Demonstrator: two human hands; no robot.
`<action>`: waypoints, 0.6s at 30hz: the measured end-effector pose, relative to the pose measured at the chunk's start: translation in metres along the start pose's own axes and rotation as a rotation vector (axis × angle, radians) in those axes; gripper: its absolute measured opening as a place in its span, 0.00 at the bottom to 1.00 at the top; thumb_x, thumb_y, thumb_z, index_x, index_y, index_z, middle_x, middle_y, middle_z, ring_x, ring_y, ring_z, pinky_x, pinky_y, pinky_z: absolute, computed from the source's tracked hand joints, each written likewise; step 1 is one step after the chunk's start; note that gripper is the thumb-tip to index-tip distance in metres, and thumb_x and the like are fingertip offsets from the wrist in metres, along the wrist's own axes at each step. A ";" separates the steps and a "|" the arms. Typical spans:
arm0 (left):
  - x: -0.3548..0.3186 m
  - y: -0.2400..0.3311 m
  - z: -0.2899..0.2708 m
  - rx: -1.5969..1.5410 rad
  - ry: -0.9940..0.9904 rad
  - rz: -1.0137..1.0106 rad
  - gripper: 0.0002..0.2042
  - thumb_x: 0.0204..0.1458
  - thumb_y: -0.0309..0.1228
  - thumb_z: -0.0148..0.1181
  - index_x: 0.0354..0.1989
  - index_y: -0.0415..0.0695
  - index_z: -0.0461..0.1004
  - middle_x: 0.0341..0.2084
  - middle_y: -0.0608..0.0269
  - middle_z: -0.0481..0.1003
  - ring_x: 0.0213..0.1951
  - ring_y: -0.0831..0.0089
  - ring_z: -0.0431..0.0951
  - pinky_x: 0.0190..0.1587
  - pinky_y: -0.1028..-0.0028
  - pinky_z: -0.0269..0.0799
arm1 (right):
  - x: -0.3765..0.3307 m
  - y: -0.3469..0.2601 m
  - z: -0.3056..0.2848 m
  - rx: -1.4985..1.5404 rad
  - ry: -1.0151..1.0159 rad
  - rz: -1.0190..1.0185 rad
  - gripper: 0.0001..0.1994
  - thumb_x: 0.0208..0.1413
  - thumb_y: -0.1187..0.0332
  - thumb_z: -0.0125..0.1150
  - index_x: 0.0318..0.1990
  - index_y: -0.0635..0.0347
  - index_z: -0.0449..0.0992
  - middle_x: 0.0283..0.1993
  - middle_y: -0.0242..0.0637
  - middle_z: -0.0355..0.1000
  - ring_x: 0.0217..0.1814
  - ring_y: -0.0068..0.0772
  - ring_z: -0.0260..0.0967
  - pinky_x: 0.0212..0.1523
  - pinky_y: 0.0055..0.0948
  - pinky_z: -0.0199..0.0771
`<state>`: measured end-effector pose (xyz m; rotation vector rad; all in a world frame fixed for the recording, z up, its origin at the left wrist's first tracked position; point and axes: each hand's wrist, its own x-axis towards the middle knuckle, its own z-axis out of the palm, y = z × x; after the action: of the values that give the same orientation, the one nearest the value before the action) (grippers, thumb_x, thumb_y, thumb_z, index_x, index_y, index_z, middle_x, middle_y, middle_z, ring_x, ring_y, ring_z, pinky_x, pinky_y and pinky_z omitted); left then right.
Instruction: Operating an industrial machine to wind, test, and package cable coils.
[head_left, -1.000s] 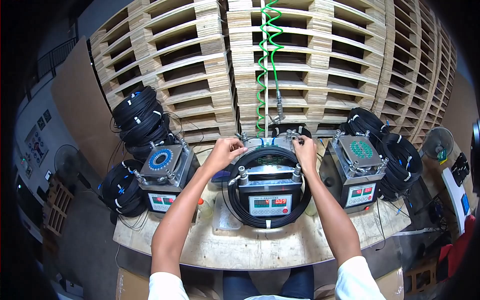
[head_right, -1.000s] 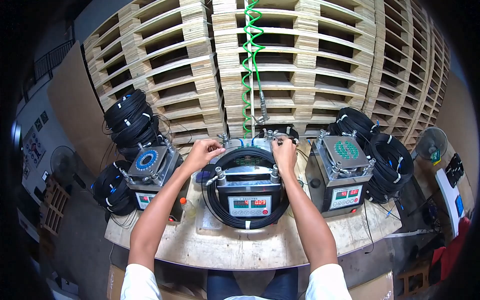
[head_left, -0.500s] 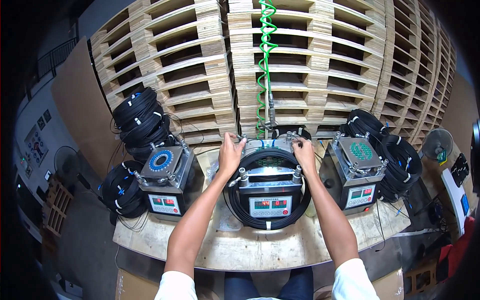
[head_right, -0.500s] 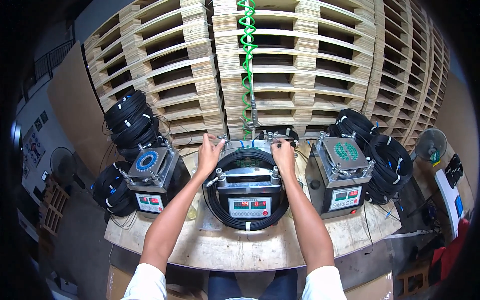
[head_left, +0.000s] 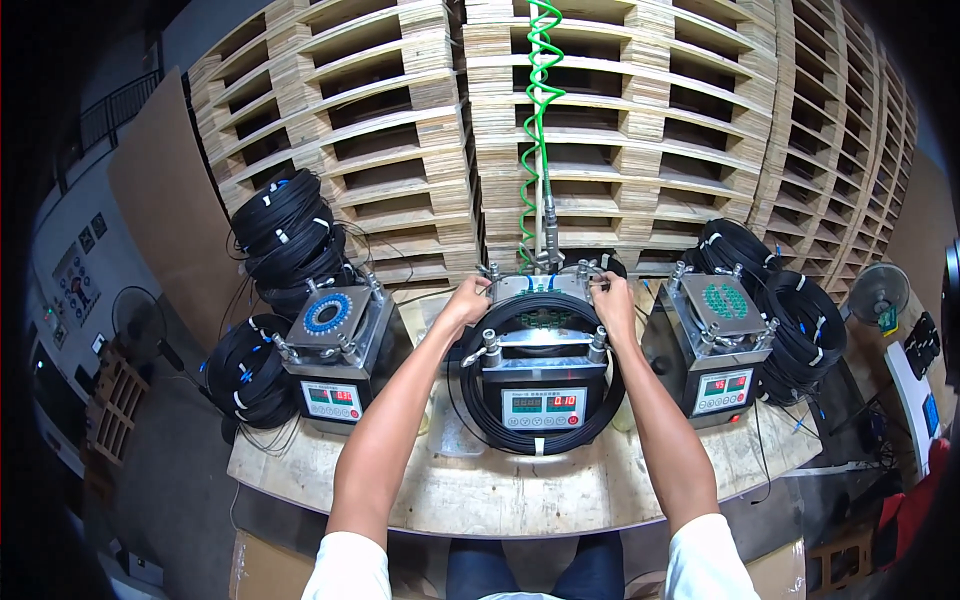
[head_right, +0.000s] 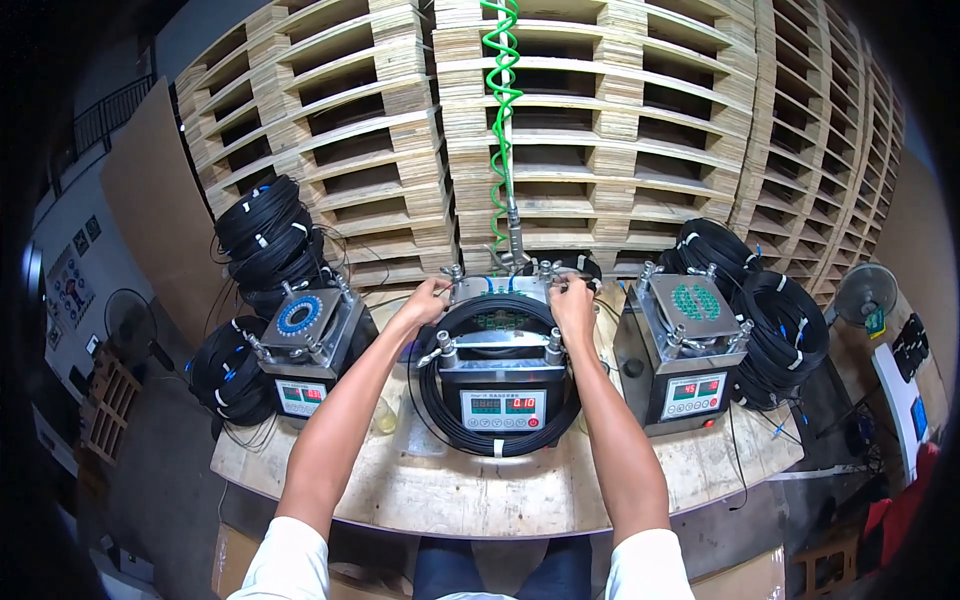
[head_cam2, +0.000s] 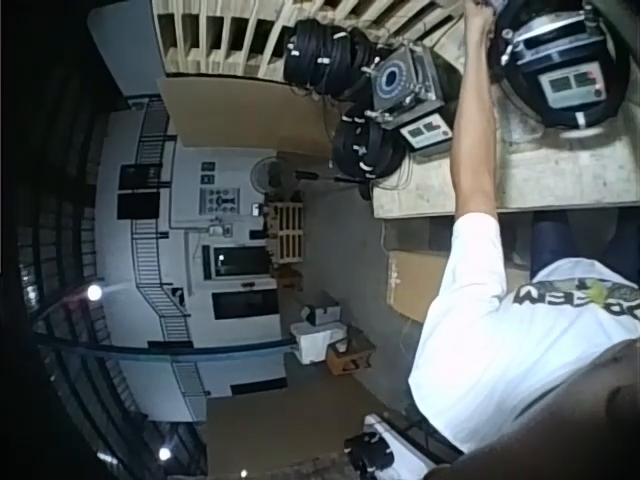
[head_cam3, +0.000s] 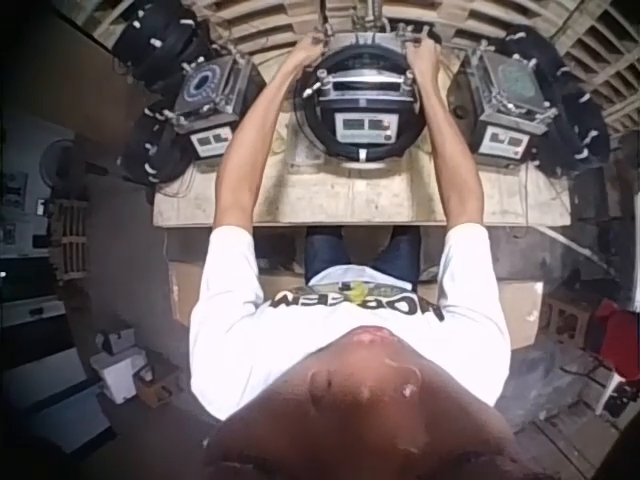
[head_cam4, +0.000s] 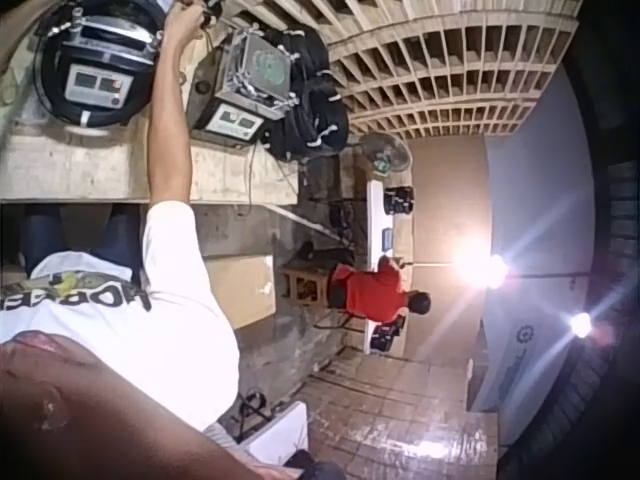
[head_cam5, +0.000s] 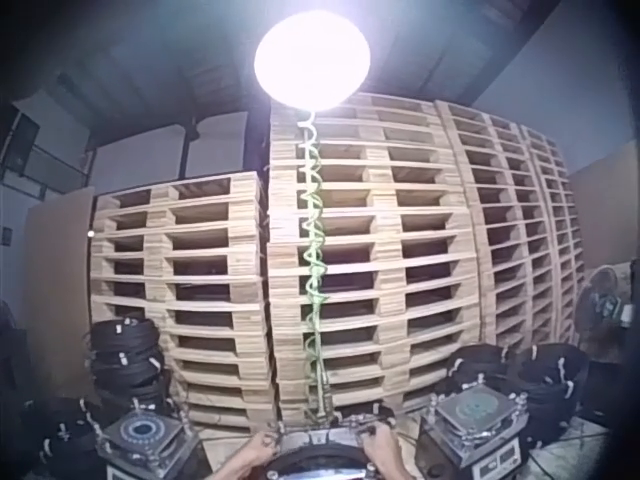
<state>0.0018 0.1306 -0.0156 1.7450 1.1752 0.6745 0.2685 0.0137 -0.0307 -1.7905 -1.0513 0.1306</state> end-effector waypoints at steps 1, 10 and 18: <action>0.002 0.006 0.002 -0.022 -0.044 -0.046 0.26 0.48 0.20 0.55 0.60 0.43 0.65 0.25 0.62 0.71 0.23 0.75 0.69 0.21 0.71 0.60 | 0.000 0.003 0.000 0.017 -0.016 -0.006 0.15 0.54 0.63 0.59 0.47 0.57 0.80 0.40 0.56 0.79 0.47 0.58 0.77 0.47 0.49 0.75; 0.068 -0.036 0.048 0.021 0.263 -0.035 0.23 0.45 0.26 0.55 0.54 0.40 0.70 0.46 0.42 0.77 0.51 0.50 0.77 0.54 0.64 0.70 | 0.005 0.007 0.001 -0.012 -0.071 0.008 0.18 0.51 0.60 0.60 0.48 0.56 0.80 0.41 0.58 0.78 0.49 0.59 0.76 0.49 0.49 0.75; 0.060 -0.042 0.039 -0.062 0.328 -0.029 0.25 0.43 0.26 0.54 0.55 0.38 0.68 0.48 0.37 0.76 0.52 0.46 0.77 0.56 0.61 0.69 | 0.005 0.003 0.006 -0.040 -0.076 -0.018 0.18 0.50 0.61 0.61 0.48 0.57 0.80 0.42 0.58 0.78 0.50 0.59 0.76 0.50 0.48 0.74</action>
<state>0.0400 0.1767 -0.0731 1.6010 1.3806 0.9963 0.2704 0.0214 -0.0345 -1.8233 -1.1308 0.1692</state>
